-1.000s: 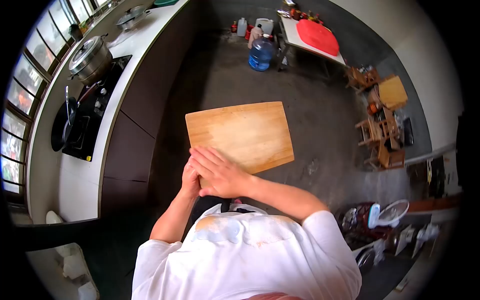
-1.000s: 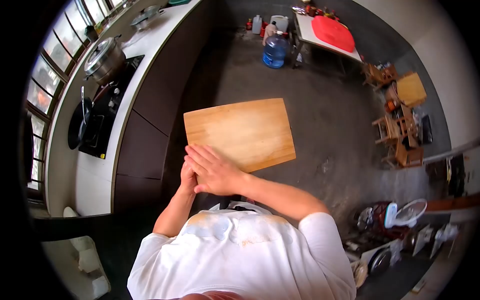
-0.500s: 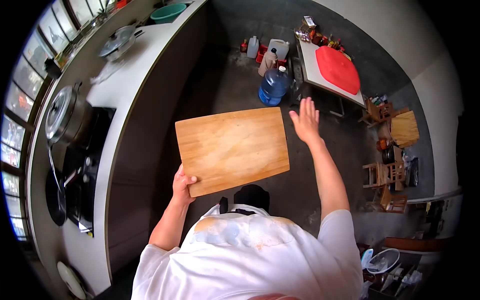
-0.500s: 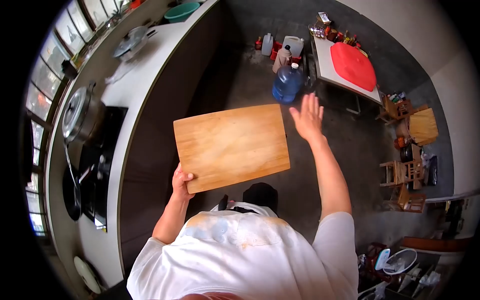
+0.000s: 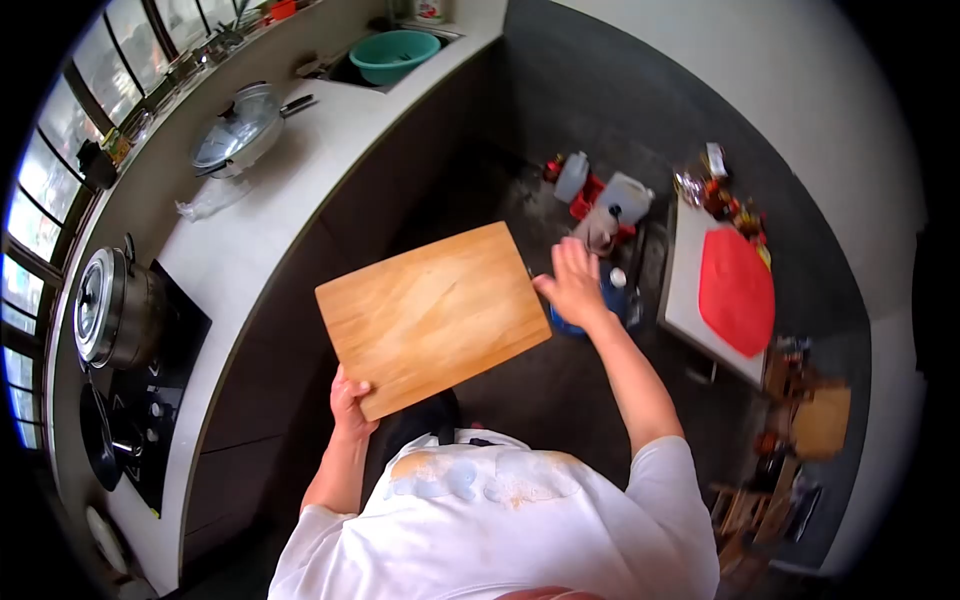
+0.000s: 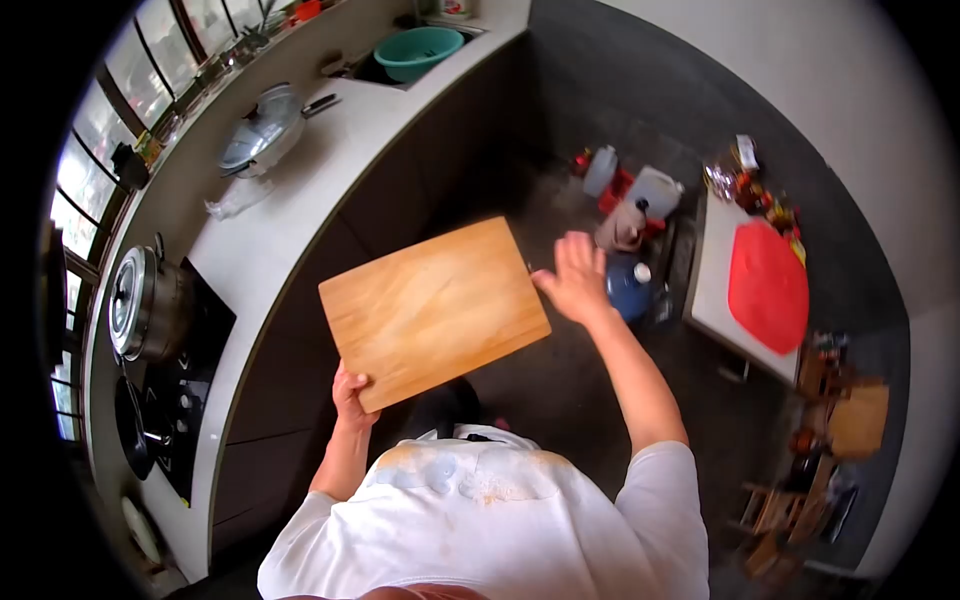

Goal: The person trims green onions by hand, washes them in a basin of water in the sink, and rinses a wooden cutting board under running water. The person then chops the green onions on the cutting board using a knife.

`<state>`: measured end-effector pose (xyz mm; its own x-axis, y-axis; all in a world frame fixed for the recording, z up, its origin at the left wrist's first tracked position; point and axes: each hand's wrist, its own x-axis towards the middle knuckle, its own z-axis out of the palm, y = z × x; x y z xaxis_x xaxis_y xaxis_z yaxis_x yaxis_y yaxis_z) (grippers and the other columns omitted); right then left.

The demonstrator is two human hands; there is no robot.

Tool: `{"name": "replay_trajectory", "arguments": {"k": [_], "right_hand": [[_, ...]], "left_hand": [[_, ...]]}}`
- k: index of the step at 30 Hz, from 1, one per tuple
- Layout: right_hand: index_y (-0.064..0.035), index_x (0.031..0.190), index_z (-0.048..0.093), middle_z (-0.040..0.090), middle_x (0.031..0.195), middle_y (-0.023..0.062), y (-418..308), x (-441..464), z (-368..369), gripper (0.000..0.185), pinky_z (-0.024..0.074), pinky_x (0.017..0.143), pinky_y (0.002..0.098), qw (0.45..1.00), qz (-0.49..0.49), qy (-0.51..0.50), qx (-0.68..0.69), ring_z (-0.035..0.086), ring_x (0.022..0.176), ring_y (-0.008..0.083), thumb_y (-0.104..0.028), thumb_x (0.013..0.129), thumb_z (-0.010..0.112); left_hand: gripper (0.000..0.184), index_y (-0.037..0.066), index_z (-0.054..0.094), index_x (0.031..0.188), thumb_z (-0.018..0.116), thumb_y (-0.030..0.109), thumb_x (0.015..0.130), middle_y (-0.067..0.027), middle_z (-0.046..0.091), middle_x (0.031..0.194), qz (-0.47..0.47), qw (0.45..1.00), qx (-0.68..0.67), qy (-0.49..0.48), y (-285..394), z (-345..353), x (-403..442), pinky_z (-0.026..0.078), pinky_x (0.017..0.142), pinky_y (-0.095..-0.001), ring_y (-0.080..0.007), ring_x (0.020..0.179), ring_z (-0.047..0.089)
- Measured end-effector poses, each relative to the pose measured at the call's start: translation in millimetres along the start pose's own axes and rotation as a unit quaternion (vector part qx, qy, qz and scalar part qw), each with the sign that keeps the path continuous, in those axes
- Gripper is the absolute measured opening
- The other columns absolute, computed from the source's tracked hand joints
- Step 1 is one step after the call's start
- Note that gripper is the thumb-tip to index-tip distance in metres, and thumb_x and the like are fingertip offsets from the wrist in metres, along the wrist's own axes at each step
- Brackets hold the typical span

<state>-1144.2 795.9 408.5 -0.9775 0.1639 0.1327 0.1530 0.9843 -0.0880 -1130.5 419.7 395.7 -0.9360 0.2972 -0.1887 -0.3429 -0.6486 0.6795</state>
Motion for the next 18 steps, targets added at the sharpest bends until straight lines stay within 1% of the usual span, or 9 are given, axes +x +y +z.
{"name": "replay_trajectory", "arguments": {"k": [1, 3, 4, 6, 7, 10, 14, 17, 18], "right_hand": [[-0.0036, 0.134, 0.029, 0.024, 0.141, 0.0197, 23.6, 19.2, 9.3, 0.064, 0.0141, 0.104, 0.0502, 0.998, 0.013, 0.033, 0.045, 0.02, 0.131, 0.0341, -0.044, 0.087, 0.043], [-0.0029, 0.136, 0.026, 0.023, 0.141, 0.0218, 41.4, 58.9, 18.5, 0.06, 0.0168, 0.105, 0.0461, 0.989, 0.029, 0.034, 0.141, 0.021, 0.131, 0.035, -0.038, 0.09, 0.041], [-0.0029, 0.136, 0.026, 0.023, 0.141, 0.0218, 41.4, 66.5, 31.4, 0.06, 0.0168, 0.105, 0.0461, 0.988, 0.032, 0.028, 0.147, 0.021, 0.131, 0.035, -0.038, 0.09, 0.041], [-0.0016, 0.135, 0.028, 0.025, 0.139, 0.0237, 49.6, 97.7, 51.8, 0.054, 0.0198, 0.105, 0.0428, 0.951, 0.003, 0.099, 0.293, 0.024, 0.129, 0.0359, -0.032, 0.092, 0.041], [-0.0011, 0.134, 0.029, 0.027, 0.138, 0.0244, 57.3, 107.1, 67.6, 0.051, 0.0215, 0.105, 0.0392, 0.948, 0.023, 0.08, 0.306, 0.026, 0.129, 0.0361, -0.028, 0.092, 0.04], [0.0003, 0.134, 0.03, 0.026, 0.139, 0.023, 82.0, 131.0, 64.5, 0.049, 0.0202, 0.106, 0.0358, 0.935, 0.12, 0.009, 0.333, 0.024, 0.13, 0.0334, -0.026, 0.093, 0.036], [0.0036, 0.13, 0.036, 0.033, 0.135, 0.0213, 184.7, 170.8, 108.7, 0.047, 0.0219, 0.105, 0.0349, 0.944, 0.171, 0.05, 0.279, 0.03, 0.127, 0.0314, -0.028, 0.095, 0.032], [0.0038, 0.128, 0.039, 0.037, 0.134, 0.0198, 229.0, 236.6, 109.4, 0.047, 0.0248, 0.104, 0.0337, 0.906, 0.236, 0.062, 0.346, 0.034, 0.125, 0.0297, -0.03, 0.095, 0.032], [0.0037, 0.128, 0.038, 0.037, 0.134, 0.0188, 238.9, 262.2, 112.3, 0.047, 0.025, 0.104, 0.0334, 0.912, 0.215, 0.05, 0.345, 0.034, 0.125, 0.0289, -0.029, 0.095, 0.033]], "left_hand": [[0.063, -0.002, 0.041, 0.12, 0.053, 0.01, 0.059, -0.0148, 0.053, 0.113, 0.015, 1.0, -0.011, 0.005, 1.7, 2.3, 16.4, 0.042, 0.091, -0.0382, -0.0286, 0.105, 0.052], [0.063, -0.001, 0.041, 0.121, 0.053, 0.01, 0.06, -0.0149, 0.052, 0.113, 0.028, 0.999, -0.027, 0.008, -1.6, 1.0, 60.9, 0.041, 0.092, -0.0388, -0.0288, 0.105, 0.051], [0.063, -0.001, 0.041, 0.121, 0.053, 0.01, 0.06, -0.0149, 0.052, 0.113, 0.021, 0.999, -0.028, 0.023, -5.7, -3.6, 86.7, 0.041, 0.092, -0.0384, -0.0283, 0.104, 0.051], [0.063, -0.001, 0.04, 0.121, 0.051, 0.01, 0.06, -0.0141, 0.052, 0.113, 0.024, 0.999, -0.034, 0.029, -3.5, 10.8, 140.7, 0.04, 0.092, -0.0371, -0.0274, 0.104, 0.051], [0.063, -0.001, 0.04, 0.121, 0.051, 0.01, 0.06, -0.0141, 0.052, 0.113, 0.037, 0.998, -0.045, 0.03, -3.5, 22.5, 171.0, 0.04, 0.092, -0.0371, -0.0274, 0.104, 0.051], [0.061, 0.0, 0.04, 0.122, 0.051, 0.009, 0.063, -0.0134, 0.051, 0.114, 0.009, 0.999, -0.049, 0.017, 6.1, 43.8, 252.8, 0.04, 0.093, -0.0371, -0.0278, 0.106, 0.05], [0.061, 0.001, 0.04, 0.123, 0.052, 0.01, 0.064, -0.0132, 0.05, 0.116, 0.03, 0.995, -0.087, 0.029, 7.7, 73.4, 360.5, 0.039, 0.093, -0.038, -0.0285, 0.108, 0.049], [0.061, 0.003, 0.04, 0.123, 0.052, 0.01, 0.064, -0.0129, 0.05, 0.117, 0.041, 0.988, -0.136, 0.053, 4.8, 88.3, 431.7, 0.039, 0.094, -0.0388, -0.029, 0.109, 0.048], [0.06, 0.004, 0.04, 0.123, 0.052, 0.01, 0.064, -0.0122, 0.05, 0.117, 0.051, 0.987, -0.14, 0.063, -0.6, 87.0, 452.7, 0.04, 0.094, -0.0397, -0.0295, 0.109, 0.048]]}}
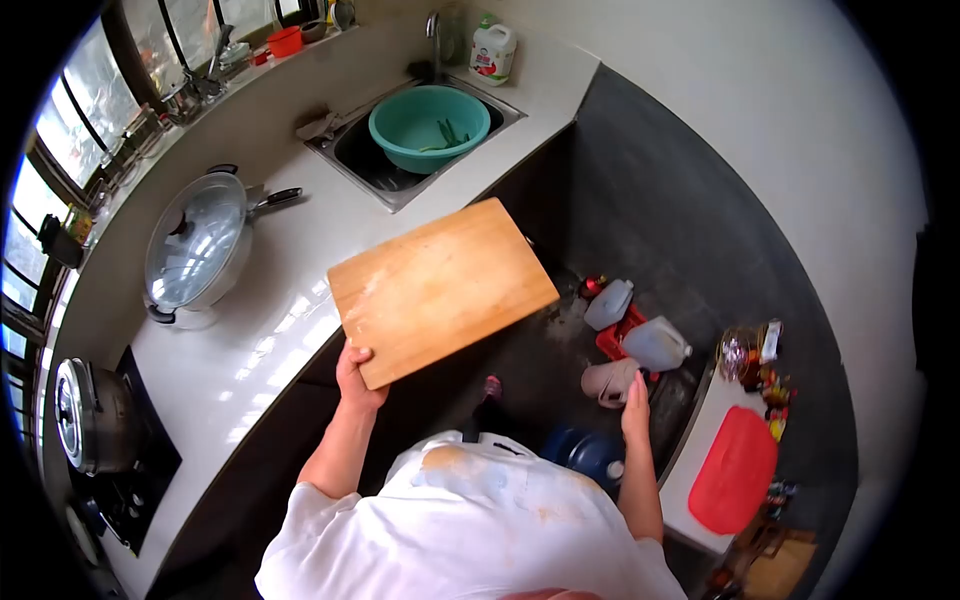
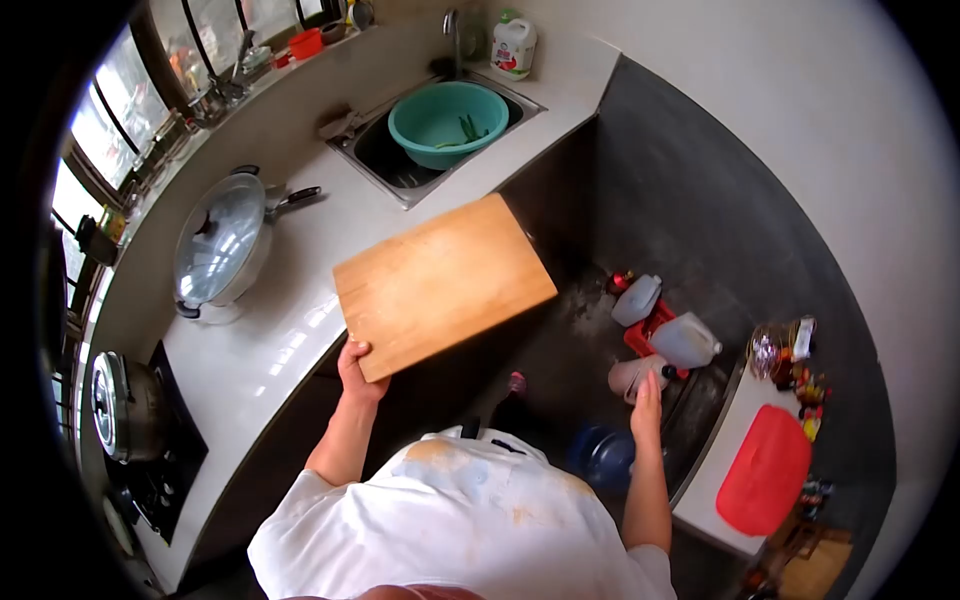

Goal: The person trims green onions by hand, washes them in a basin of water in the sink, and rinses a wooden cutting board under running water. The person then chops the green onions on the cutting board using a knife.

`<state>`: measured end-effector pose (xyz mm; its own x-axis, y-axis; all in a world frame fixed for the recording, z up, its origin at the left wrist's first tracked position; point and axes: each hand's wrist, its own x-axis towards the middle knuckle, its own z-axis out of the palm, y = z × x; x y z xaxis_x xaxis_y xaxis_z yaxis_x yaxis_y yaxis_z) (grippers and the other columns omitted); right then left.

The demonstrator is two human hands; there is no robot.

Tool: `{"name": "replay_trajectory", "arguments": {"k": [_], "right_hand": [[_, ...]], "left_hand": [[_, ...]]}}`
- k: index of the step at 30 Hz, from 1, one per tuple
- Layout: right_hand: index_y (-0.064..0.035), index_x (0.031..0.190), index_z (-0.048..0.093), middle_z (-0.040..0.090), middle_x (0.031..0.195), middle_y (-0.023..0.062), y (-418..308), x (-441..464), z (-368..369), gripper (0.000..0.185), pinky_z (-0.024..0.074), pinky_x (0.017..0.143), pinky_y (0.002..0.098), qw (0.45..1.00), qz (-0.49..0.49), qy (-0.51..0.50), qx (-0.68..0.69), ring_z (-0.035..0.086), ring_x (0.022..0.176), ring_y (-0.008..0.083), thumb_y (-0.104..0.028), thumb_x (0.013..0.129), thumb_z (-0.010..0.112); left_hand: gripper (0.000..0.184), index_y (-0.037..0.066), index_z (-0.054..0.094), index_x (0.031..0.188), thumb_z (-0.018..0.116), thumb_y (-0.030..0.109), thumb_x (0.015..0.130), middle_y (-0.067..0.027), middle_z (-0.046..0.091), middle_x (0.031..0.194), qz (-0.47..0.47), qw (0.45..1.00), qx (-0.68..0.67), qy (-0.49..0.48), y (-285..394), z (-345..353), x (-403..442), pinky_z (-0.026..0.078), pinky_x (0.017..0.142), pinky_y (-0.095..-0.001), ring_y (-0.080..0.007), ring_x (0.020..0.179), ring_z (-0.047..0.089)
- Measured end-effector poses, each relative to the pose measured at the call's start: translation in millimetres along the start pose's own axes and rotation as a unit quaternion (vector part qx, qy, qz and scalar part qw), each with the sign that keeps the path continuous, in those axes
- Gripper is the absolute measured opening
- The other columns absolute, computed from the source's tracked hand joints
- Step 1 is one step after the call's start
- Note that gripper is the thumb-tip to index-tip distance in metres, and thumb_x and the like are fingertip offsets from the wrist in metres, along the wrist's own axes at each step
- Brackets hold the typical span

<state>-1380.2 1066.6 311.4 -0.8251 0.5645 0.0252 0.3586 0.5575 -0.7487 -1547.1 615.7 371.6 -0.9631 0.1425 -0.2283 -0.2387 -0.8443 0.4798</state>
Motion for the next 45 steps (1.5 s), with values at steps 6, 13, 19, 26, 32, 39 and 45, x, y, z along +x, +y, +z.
{"name": "replay_trajectory", "arguments": {"k": [6, 13, 19, 26, 32, 39, 45], "right_hand": [[0.0018, 0.128, 0.039, 0.039, 0.134, 0.0162, -94.6, 200.4, 57.2, 0.044, 0.0251, 0.104, 0.0331, 0.983, -0.14, -0.114, 0.037, 0.034, 0.125, 0.0273, -0.027, 0.095, 0.034], [0.0016, 0.128, 0.039, 0.039, 0.134, 0.017, -202.0, 370.3, 168.2, 0.045, 0.0258, 0.104, 0.0324, 0.935, -0.224, -0.247, 0.117, 0.034, 0.126, 0.0274, -0.027, 0.094, 0.036], [0.0027, 0.129, 0.036, 0.04, 0.132, 0.0194, -281.2, 492.1, 243.3, 0.045, 0.0312, 0.1, 0.0333, 0.908, -0.284, -0.284, 0.125, 0.038, 0.123, 0.0291, -0.017, 0.09, 0.045], [-0.0014, 0.131, 0.034, 0.041, 0.13, 0.0191, -392.8, 684.6, 391.2, 0.051, 0.0348, 0.098, 0.0345, 0.889, -0.294, -0.331, 0.117, 0.04, 0.121, 0.0304, -0.007, 0.082, 0.049], [-0.0009, 0.118, 0.046, 0.053, 0.112, 0.0252, -464.0, 813.9, 555.9, 0.038, 0.0401, 0.09, 0.0396, 0.858, -0.469, -0.211, -0.001, 0.051, 0.104, 0.0387, -0.008, 0.081, 0.043], [0.0, 0.116, 0.049, 0.051, 0.114, 0.0248, -495.3, 835.3, 565.3, 0.036, 0.0389, 0.092, 0.0386, 0.769, -0.522, -0.353, -0.112, 0.048, 0.108, 0.0381, -0.012, 0.082, 0.047], [0.0049, 0.129, 0.034, 0.025, 0.137, 0.0257, -462.5, 831.2, 542.6, 0.052, 0.0298, 0.102, 0.038, 0.766, -0.532, -0.31, -0.186, 0.032, 0.123, 0.0385, -0.021, 0.086, 0.047]], "left_hand": [[0.056, 0.003, 0.041, 0.121, 0.052, 0.011, 0.067, -0.0126, 0.052, 0.114, 0.088, 0.99, -0.041, 0.104, -29.3, 27.0, 87.0, 0.042, 0.092, -0.042, -0.0302, 0.106, 0.051], [0.062, 0.005, 0.038, 0.125, 0.051, 0.009, 0.064, -0.0113, 0.048, 0.119, 0.173, 0.977, -0.032, 0.123, -21.5, 61.5, 191.5, 0.038, 0.096, -0.0406, -0.0297, 0.111, 0.047], [0.061, 0.006, 0.039, 0.125, 0.049, 0.01, 0.065, -0.0099, 0.048, 0.12, 0.186, 0.963, -0.053, 0.185, -9.9, 86.2, 303.5, 0.04, 0.094, -0.0397, -0.0289, 0.112, 0.046], [0.06, 0.005, 0.037, 0.126, 0.05, 0.011, 0.067, -0.0113, 0.048, 0.121, 0.24, 0.952, -0.037, 0.184, -14.9, 102.1, 396.2, 0.04, 0.095, -0.0416, -0.0297, 0.111, 0.048], [0.06, 0.002, 0.039, 0.124, 0.052, 0.011, 0.066, -0.0124, 0.05, 0.119, 0.3, 0.924, -0.032, 0.236, -33.4, 112.3, 455.7, 0.042, 0.092, -0.0399, -0.0291, 0.11, 0.048], [0.06, 0.003, 0.039, 0.124, 0.052, 0.009, 0.066, -0.012, 0.049, 0.119, 0.314, 0.908, -0.058, 0.27, -35.2, 100.4, 495.8, 0.041, 0.093, -0.0414, -0.0294, 0.111, 0.048], [0.062, 0.004, 0.039, 0.124, 0.053, 0.009, 0.065, -0.0118, 0.048, 0.12, 0.316, 0.9, -0.072, 0.291, -29.3, 114.8, 503.1, 0.041, 0.093, -0.0425, -0.0298, 0.111, 0.048]]}}
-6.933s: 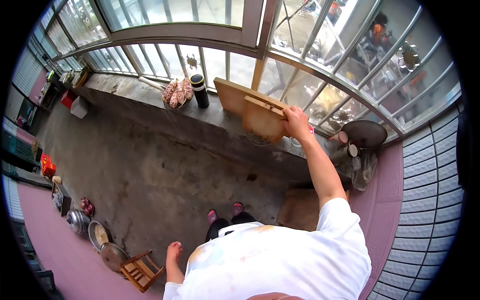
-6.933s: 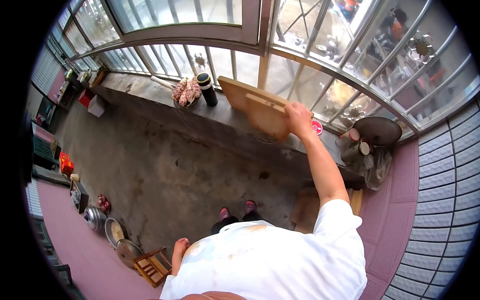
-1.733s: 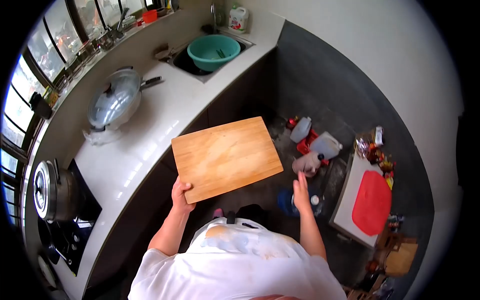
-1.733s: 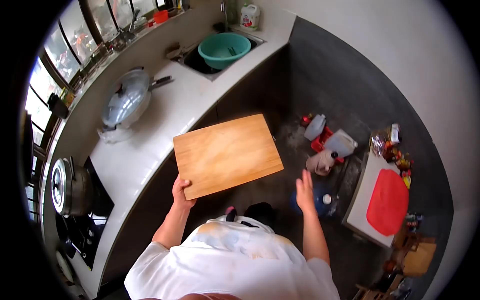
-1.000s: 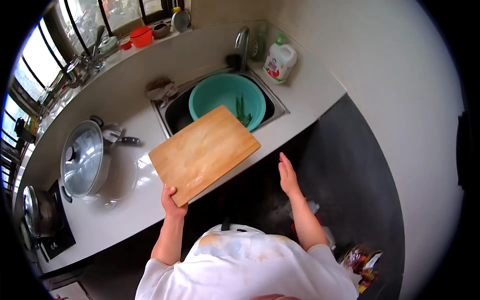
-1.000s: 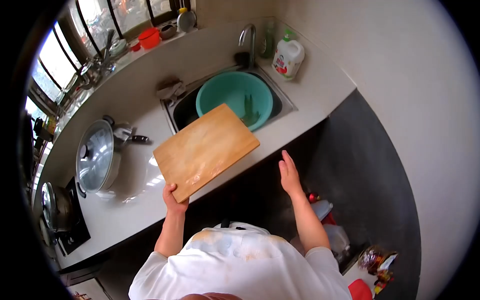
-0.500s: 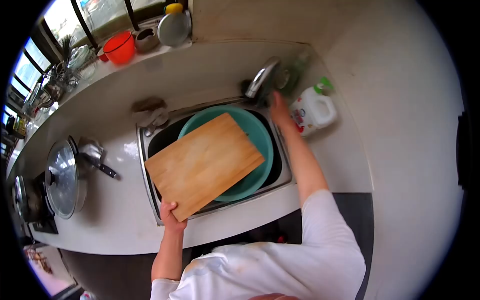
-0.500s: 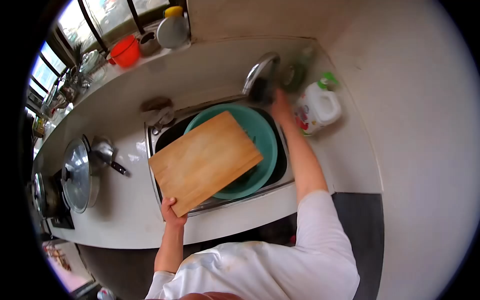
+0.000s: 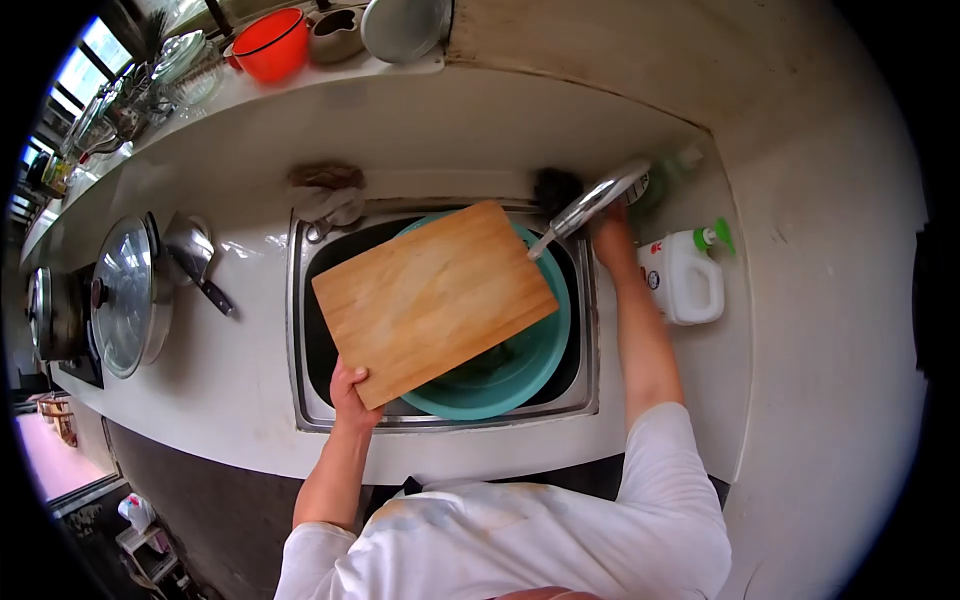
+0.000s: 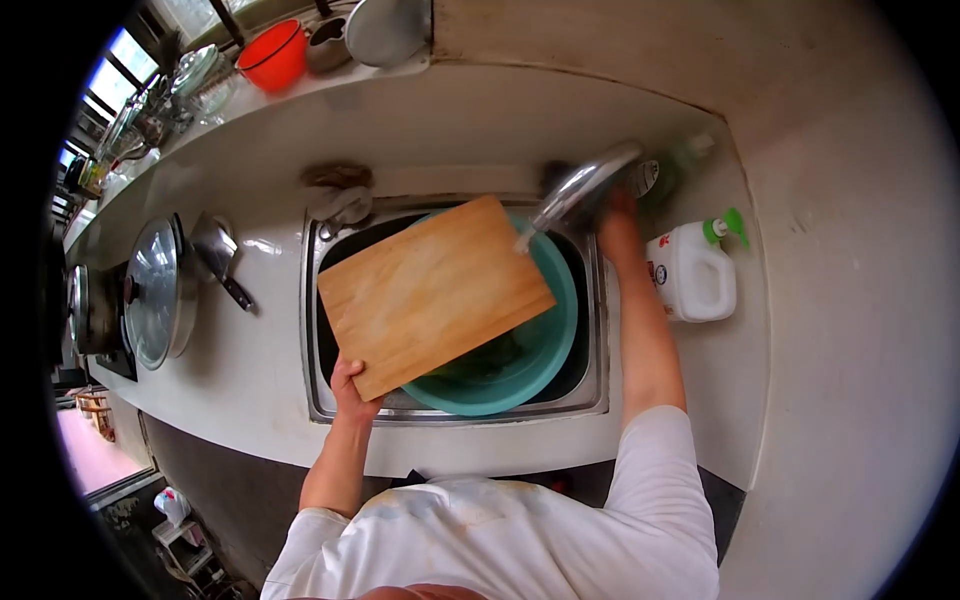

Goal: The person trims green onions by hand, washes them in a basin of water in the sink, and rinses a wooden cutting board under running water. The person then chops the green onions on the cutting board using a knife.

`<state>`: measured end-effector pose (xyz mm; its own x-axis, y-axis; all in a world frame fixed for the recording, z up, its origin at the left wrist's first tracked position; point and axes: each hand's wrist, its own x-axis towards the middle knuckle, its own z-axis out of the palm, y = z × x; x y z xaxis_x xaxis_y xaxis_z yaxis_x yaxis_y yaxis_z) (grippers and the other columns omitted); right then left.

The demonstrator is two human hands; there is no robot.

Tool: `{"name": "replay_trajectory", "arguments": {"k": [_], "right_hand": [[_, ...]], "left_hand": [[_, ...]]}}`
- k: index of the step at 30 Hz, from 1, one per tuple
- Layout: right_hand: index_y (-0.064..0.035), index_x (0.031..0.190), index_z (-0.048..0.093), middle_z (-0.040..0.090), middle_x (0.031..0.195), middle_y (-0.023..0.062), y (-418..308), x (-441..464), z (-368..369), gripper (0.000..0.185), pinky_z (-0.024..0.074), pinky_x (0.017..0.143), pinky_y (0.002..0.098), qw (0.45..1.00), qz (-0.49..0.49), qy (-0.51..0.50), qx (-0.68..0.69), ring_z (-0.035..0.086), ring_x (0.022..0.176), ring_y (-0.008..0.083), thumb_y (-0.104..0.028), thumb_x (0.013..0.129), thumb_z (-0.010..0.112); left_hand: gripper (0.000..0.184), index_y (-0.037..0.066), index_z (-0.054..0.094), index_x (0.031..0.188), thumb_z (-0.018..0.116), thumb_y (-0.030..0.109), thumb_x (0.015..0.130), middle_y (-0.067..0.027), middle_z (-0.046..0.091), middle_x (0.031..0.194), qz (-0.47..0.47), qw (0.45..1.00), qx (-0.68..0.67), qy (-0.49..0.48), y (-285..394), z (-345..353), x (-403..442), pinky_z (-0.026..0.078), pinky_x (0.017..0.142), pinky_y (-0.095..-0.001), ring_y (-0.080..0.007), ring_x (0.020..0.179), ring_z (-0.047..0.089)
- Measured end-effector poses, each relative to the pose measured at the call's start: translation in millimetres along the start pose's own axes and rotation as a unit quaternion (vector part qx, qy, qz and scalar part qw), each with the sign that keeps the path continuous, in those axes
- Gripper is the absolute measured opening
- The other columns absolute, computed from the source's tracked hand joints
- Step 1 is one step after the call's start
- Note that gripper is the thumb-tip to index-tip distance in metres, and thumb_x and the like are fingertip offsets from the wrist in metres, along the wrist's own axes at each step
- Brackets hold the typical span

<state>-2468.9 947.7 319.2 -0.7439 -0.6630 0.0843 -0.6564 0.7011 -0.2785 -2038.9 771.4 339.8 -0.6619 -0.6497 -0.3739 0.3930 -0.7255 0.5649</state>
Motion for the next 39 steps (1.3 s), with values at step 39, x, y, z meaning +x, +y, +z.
{"name": "replay_trajectory", "arguments": {"k": [39], "right_hand": [[-0.0101, 0.136, 0.031, 0.022, 0.142, 0.0177, -252.2, -83.9, 7.5, 0.066, 0.0108, 0.109, 0.041, 0.937, -0.154, -0.313, 0.024, 0.013, 0.134, 0.03, -0.046, 0.083, 0.048]], "left_hand": [[0.055, 0.0, 0.042, 0.12, 0.048, 0.007, 0.065, -0.0128, 0.051, 0.115, -0.089, 0.994, 0.062, 0.014, -6.9, -27.0, -15.0, 0.042, 0.092, -0.0391, -0.0279, 0.106, 0.05]]}}
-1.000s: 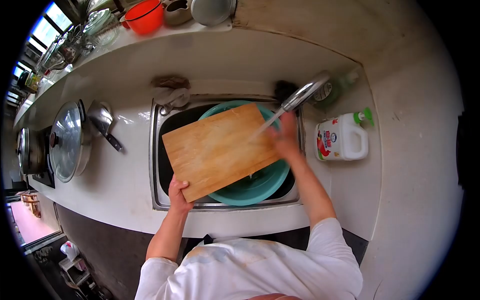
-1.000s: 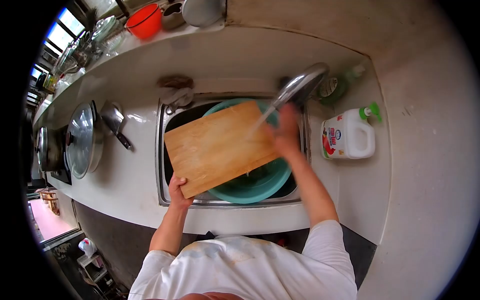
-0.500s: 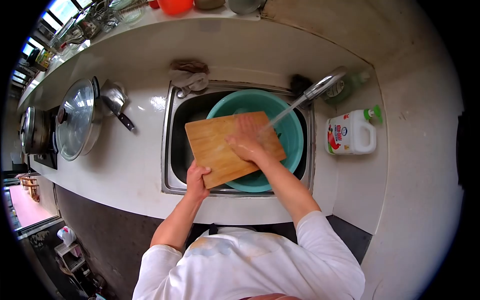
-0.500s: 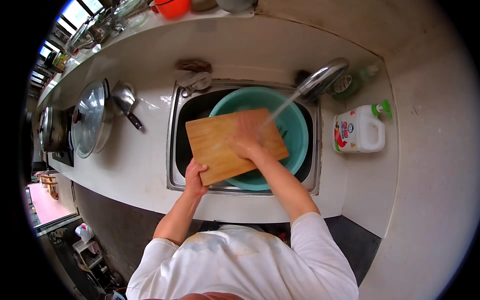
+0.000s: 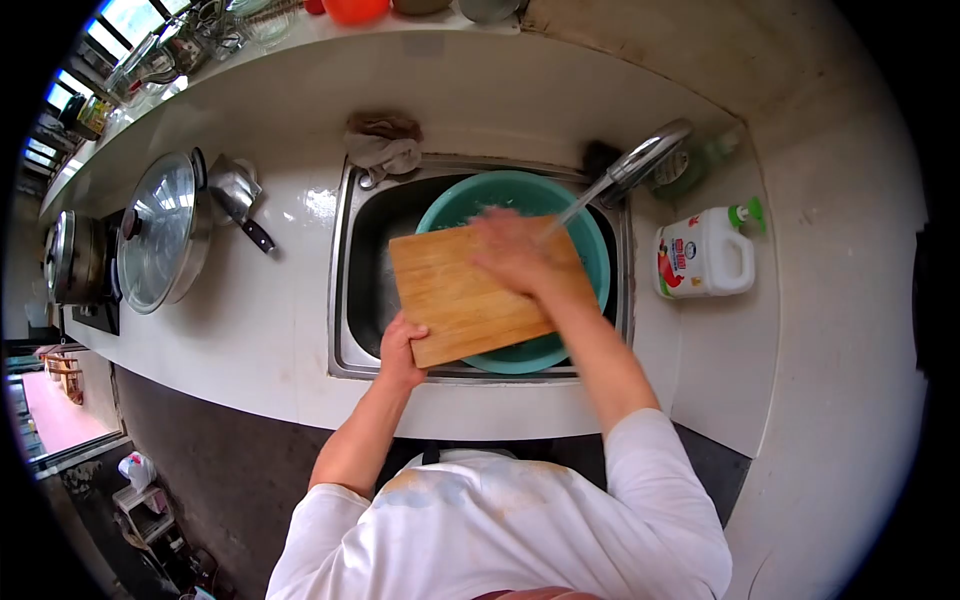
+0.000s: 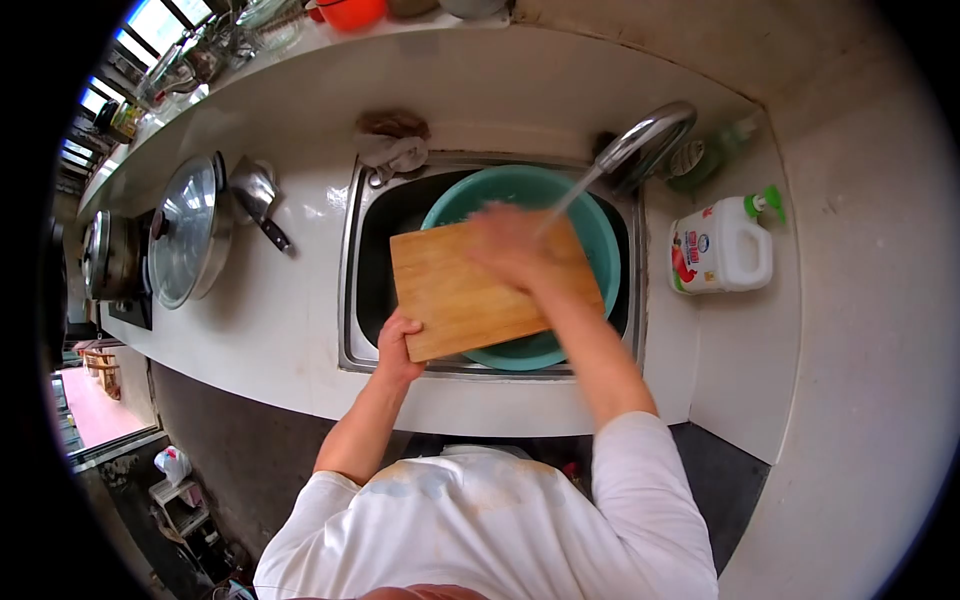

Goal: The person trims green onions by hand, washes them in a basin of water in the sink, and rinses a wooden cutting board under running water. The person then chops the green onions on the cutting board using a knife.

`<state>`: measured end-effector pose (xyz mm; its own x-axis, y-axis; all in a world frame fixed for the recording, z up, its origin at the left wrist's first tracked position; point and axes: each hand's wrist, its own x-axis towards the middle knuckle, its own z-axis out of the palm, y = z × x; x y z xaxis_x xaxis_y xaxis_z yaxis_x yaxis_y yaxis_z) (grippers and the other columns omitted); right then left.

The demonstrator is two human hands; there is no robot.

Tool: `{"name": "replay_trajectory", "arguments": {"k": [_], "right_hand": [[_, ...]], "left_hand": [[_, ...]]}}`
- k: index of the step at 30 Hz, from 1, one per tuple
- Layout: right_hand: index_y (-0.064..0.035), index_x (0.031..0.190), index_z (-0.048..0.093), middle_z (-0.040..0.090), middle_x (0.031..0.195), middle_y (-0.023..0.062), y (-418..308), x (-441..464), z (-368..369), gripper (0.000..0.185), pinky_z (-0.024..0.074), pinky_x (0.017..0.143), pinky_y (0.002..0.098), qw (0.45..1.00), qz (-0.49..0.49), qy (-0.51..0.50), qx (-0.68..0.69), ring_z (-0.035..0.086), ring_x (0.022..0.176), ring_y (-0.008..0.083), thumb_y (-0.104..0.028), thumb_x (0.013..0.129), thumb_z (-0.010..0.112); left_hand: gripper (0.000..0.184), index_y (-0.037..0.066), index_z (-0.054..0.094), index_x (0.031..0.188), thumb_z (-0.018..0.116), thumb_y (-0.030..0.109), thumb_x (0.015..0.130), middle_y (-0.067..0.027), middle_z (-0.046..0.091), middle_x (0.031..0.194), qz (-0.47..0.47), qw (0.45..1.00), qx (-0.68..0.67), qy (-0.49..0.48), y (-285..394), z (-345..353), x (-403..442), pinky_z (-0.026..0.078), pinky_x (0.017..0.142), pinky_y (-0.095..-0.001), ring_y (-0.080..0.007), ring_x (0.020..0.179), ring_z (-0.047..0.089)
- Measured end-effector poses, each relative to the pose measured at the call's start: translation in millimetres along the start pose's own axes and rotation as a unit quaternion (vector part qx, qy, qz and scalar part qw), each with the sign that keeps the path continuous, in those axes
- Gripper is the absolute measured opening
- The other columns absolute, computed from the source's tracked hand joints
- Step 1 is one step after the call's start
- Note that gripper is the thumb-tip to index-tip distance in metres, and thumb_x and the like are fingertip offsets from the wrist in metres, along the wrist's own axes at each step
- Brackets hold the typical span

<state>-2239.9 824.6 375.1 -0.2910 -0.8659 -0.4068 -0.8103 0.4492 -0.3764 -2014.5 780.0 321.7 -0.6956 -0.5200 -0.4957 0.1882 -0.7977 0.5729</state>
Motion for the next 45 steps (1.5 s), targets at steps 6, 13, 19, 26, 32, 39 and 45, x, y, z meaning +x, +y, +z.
{"name": "replay_trajectory", "arguments": {"k": [6, 13, 19, 26, 32, 39, 45], "right_hand": [[-0.001, 0.132, 0.029, 0.044, 0.127, 0.0177, 129.6, -79.4, 33.1, 0.069, 0.0364, 0.095, 0.0354, 0.906, 0.208, 0.257, 0.266, 0.045, 0.114, 0.0296, -0.027, 0.078, 0.064], [-0.0038, 0.129, 0.031, 0.046, 0.12, 0.0122, 146.9, -151.3, 58.6, 0.054, 0.039, 0.093, 0.0338, 0.621, 0.145, 0.212, 0.741, 0.045, 0.111, 0.021, -0.013, 0.082, 0.057], [-0.004, 0.128, 0.026, 0.042, 0.121, 0.0109, 111.2, -160.8, 77.2, 0.055, 0.0387, 0.093, 0.0347, 0.579, 0.059, 0.343, 0.737, 0.044, 0.11, 0.0216, -0.003, 0.08, 0.053], [-0.0009, 0.13, 0.028, 0.049, 0.115, 0.0127, 71.6, -157.0, 78.1, 0.058, 0.0406, 0.089, 0.0321, 0.762, 0.073, 0.383, 0.516, 0.05, 0.103, 0.021, -0.007, 0.08, 0.057], [0.0001, 0.123, 0.039, 0.053, 0.113, 0.0161, 11.0, -145.4, 46.1, 0.053, 0.0444, 0.085, 0.034, 0.907, 0.085, 0.232, 0.341, 0.054, 0.104, 0.0256, -0.006, 0.075, 0.06], [-0.0043, 0.113, 0.05, 0.053, 0.118, 0.0134, -17.6, -136.9, 61.2, 0.053, 0.0399, 0.091, 0.0388, 0.93, -0.195, 0.299, 0.09, 0.05, 0.11, 0.028, 0.001, 0.061, 0.059], [-0.0031, 0.116, 0.048, 0.052, 0.119, 0.0136, -4.2, -155.4, 46.4, 0.054, 0.0398, 0.091, 0.0387, 0.941, -0.194, 0.27, 0.058, 0.049, 0.11, 0.0307, 0.0, 0.063, 0.059]], "left_hand": [[0.054, 0.001, 0.042, 0.121, 0.05, 0.007, 0.068, -0.0138, 0.051, 0.115, -0.101, 0.991, -0.043, -0.074, 2.8, -2.1, 42.6, 0.043, 0.091, -0.0401, -0.0297, 0.105, 0.052], [0.036, 0.002, 0.046, 0.113, 0.05, 0.018, 0.082, -0.0121, 0.055, 0.108, -0.206, 0.976, 0.031, -0.071, -13.2, 24.6, 135.1, 0.045, 0.087, -0.0419, -0.0273, 0.098, 0.056], [0.043, 0.001, 0.043, 0.117, 0.046, 0.031, 0.087, -0.0182, 0.053, 0.11, 0.011, 0.686, 0.727, 0.001, -61.3, 65.3, 169.2, 0.042, 0.083, -0.0463, -0.0352, 0.099, 0.053], [0.054, 0.002, 0.037, 0.125, 0.042, 0.041, 0.088, -0.0206, 0.04, 0.127, 0.192, 0.666, 0.707, 0.145, -141.7, 28.0, 174.4, 0.031, 0.094, -0.0495, -0.0384, 0.116, 0.037], [0.054, 0.006, 0.041, 0.122, 0.033, 0.048, 0.09, -0.014, 0.039, 0.129, -0.149, 0.977, 0.02, 0.151, -59.8, 102.1, 98.5, 0.029, 0.099, -0.0466, -0.0314, 0.118, 0.037], [0.056, 0.008, 0.036, 0.126, 0.033, 0.05, 0.09, -0.0121, 0.038, 0.131, -0.173, 0.958, -0.19, -0.124, -56.5, 57.6, 86.0, 0.027, 0.1, -0.0463, -0.0285, 0.121, 0.035], [0.058, 0.009, 0.033, 0.13, 0.033, 0.052, 0.09, -0.0104, 0.037, 0.133, -0.18, 0.961, -0.143, -0.151, -82.0, 61.2, 97.3, 0.026, 0.101, -0.0461, -0.026, 0.122, 0.033]]}}
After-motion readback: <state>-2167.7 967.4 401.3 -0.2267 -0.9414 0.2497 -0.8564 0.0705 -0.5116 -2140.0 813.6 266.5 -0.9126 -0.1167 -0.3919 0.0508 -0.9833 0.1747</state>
